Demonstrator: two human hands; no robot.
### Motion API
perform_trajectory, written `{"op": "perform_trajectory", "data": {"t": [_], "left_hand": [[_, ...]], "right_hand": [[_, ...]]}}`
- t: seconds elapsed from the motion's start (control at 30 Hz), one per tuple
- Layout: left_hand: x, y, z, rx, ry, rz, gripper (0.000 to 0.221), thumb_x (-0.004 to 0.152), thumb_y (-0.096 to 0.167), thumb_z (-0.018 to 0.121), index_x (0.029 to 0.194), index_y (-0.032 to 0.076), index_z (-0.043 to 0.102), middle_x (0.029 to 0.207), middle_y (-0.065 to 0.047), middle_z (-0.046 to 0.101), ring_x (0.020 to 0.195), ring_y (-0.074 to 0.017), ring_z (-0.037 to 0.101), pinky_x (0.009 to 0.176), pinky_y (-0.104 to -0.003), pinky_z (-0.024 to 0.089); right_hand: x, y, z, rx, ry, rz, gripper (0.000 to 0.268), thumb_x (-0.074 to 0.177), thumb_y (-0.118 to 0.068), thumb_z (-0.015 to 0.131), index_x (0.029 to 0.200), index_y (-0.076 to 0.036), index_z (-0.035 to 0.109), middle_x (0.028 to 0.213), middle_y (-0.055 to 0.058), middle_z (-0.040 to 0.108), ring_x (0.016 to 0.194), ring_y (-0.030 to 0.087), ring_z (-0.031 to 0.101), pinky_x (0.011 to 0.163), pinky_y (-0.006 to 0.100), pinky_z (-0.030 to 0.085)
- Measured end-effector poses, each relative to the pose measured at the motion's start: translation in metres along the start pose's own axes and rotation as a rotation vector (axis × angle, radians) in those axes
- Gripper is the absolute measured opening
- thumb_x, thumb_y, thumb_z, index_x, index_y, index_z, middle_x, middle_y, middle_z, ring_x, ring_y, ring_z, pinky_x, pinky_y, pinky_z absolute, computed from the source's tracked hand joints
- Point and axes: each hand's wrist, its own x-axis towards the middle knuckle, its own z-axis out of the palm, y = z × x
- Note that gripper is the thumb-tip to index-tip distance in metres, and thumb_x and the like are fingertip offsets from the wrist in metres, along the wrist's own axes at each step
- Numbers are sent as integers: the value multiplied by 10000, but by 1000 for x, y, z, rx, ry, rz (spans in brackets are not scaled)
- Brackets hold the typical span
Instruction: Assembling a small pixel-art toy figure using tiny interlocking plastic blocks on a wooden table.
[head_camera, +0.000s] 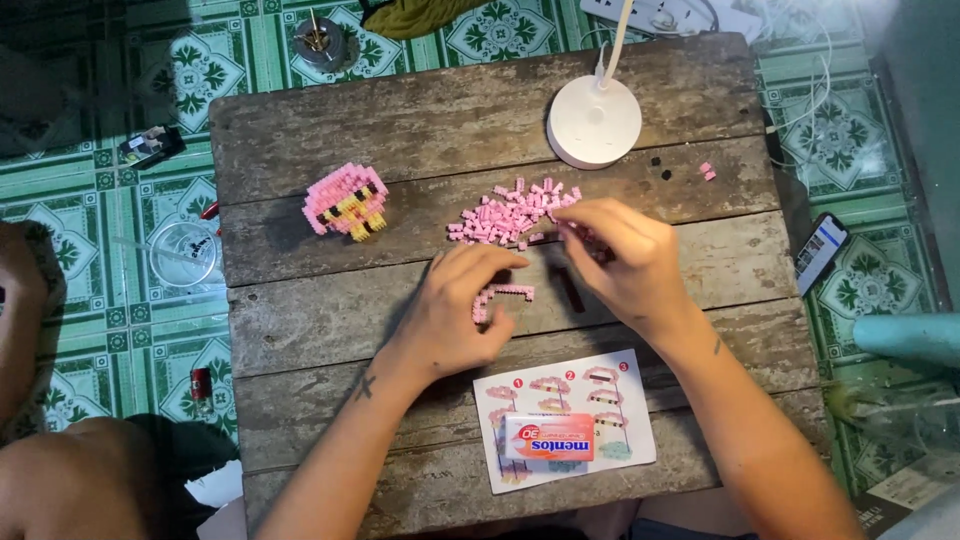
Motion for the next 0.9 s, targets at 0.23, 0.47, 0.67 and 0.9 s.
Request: {"op": "perform_trajectory", "data": {"t": [0.23,0.47,0.67,0.9], "left_hand": [[3,-19,-9,-218,74,-180,354,991,-7,566,1139,137,855,1099,-97,853,1062,-371,820,932,-420,617],[0,-5,4,56,11,20,191,924,77,807,1111,59,840,1078,-148,747,936,-376,717,874,-470,605],[-5,-11,7,37,32,22,154,958,54,796,1102,89,839,1091,-104,804,956,-333,748,862,-417,623],[6,16,-14,-198,160,-164,165,960,100,851,1111,163,867,1000,-35,891,932,-255,847,823,-354,663]], "right_hand": [[2,-6,-12,277,-21,205,150,1015,39,809,1051,-91,874,987,65,861,813,229,833,735,324,672],[-2,-3,-17,561,-122,448,128,1023,50,793,1133,16,849,1063,172,845,887,216,834,810,374,715],[5,-14,-25,642,-234,572,140,978,60,813,1110,46,856,1047,209,845,877,223,815,781,407,727],[-1,-17,-18,821,-282,769,205,906,89,862,1108,121,845,970,277,855,842,272,844,744,447,755]]}}
